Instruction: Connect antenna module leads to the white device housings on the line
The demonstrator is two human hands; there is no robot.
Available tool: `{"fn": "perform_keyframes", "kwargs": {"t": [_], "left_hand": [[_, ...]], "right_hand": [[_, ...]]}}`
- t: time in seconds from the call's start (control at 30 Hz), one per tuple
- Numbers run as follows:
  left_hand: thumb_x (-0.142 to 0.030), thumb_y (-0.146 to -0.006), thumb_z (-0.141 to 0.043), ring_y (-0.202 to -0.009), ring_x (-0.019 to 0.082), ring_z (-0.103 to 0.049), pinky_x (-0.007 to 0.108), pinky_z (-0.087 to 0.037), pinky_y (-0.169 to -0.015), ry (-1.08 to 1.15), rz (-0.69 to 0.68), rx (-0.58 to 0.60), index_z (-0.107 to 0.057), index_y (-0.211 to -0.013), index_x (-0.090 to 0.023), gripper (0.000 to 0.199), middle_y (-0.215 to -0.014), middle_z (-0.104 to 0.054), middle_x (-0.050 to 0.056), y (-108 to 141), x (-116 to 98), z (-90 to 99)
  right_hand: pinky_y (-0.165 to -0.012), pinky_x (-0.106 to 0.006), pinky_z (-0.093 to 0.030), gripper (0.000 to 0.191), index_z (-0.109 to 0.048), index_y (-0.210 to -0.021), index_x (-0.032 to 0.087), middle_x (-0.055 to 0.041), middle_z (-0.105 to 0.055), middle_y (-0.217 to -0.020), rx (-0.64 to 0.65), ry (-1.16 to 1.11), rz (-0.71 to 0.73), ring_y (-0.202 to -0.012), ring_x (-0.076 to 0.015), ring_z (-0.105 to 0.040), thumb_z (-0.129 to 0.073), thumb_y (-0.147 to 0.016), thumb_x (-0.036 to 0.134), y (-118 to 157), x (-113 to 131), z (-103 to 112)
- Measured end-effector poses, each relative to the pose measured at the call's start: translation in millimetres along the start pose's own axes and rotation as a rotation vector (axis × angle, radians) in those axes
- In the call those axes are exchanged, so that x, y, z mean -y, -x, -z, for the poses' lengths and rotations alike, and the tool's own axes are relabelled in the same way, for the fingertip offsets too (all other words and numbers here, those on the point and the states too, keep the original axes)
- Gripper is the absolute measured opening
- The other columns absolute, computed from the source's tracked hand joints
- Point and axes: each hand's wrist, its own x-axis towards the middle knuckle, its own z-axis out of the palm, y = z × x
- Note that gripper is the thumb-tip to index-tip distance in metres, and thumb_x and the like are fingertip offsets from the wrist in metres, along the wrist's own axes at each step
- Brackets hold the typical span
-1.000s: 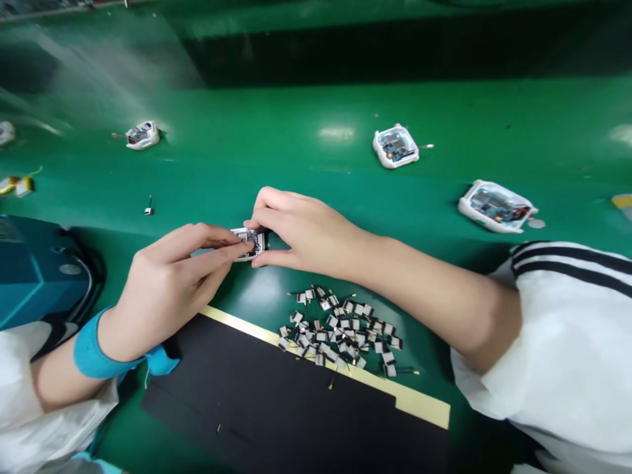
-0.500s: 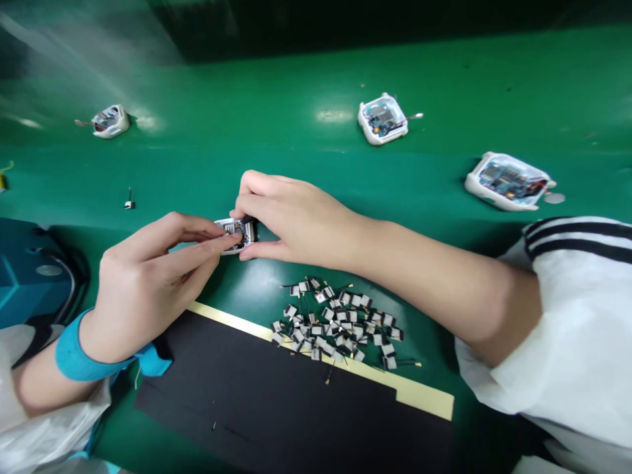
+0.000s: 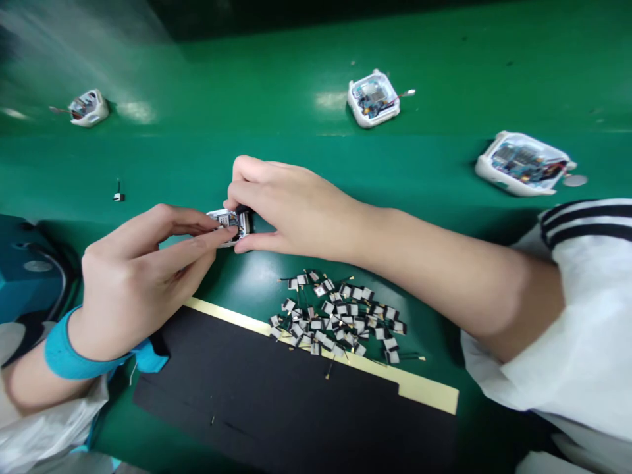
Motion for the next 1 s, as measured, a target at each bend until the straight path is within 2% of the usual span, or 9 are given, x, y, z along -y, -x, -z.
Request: {"fn": "perform_keyframes", "kwargs": {"t": [0.27,0.57,0.8,1.0], "left_hand": [[-0.021,-0.083,-0.045,-0.071,0.014,-0.058,0.026,-0.047,-0.059,-0.056,-0.041,-0.020,-0.060,-0.090,-0.019,0.017,-0.080,-0.059,0.005,-1.0,-1.3,-0.4],[-0.022,-0.084,-0.044,-0.070,0.015,-0.058,0.025,-0.045,-0.056,-0.058,-0.025,-0.034,-0.061,-0.088,-0.017,0.018,-0.077,-0.060,0.004,-1.2,-3.3,1.0],[-0.026,-0.085,-0.042,-0.069,0.012,-0.056,0.023,-0.044,-0.056,-0.018,0.067,0.005,-0.059,-0.086,-0.021,0.018,-0.075,-0.058,0.000,-4.0,-5.7,2.1],[-0.023,-0.084,-0.044,-0.071,0.012,-0.056,0.023,-0.045,-0.057,-0.054,0.037,-0.017,-0.059,-0.088,-0.023,0.015,-0.078,-0.059,0.000,-2.2,-5.0,1.2]], "right_hand": [[-0.068,-0.028,-0.040,0.033,-0.052,-0.092,0.017,-0.0028,-0.048,-0.096,0.006,-0.011,-0.007,-0.083,-0.0150,-0.050,-0.056,-0.072,0.043,0.6,0.3,0.4],[-0.068,-0.027,-0.041,0.034,-0.052,-0.093,0.017,-0.0019,-0.048,-0.097,0.004,0.000,-0.016,-0.083,-0.0137,-0.050,-0.056,-0.071,0.043,0.6,0.1,0.0],[-0.069,-0.027,-0.041,0.035,-0.052,-0.093,0.016,-0.0022,-0.047,-0.096,0.008,-0.002,-0.018,-0.083,-0.0138,-0.050,-0.056,-0.072,0.044,0.6,0.0,0.3],[-0.069,-0.027,-0.042,0.035,-0.053,-0.094,0.017,-0.0028,-0.047,-0.096,0.007,0.003,-0.017,-0.083,-0.0141,-0.050,-0.056,-0.072,0.043,1.0,0.2,0.5]]}}
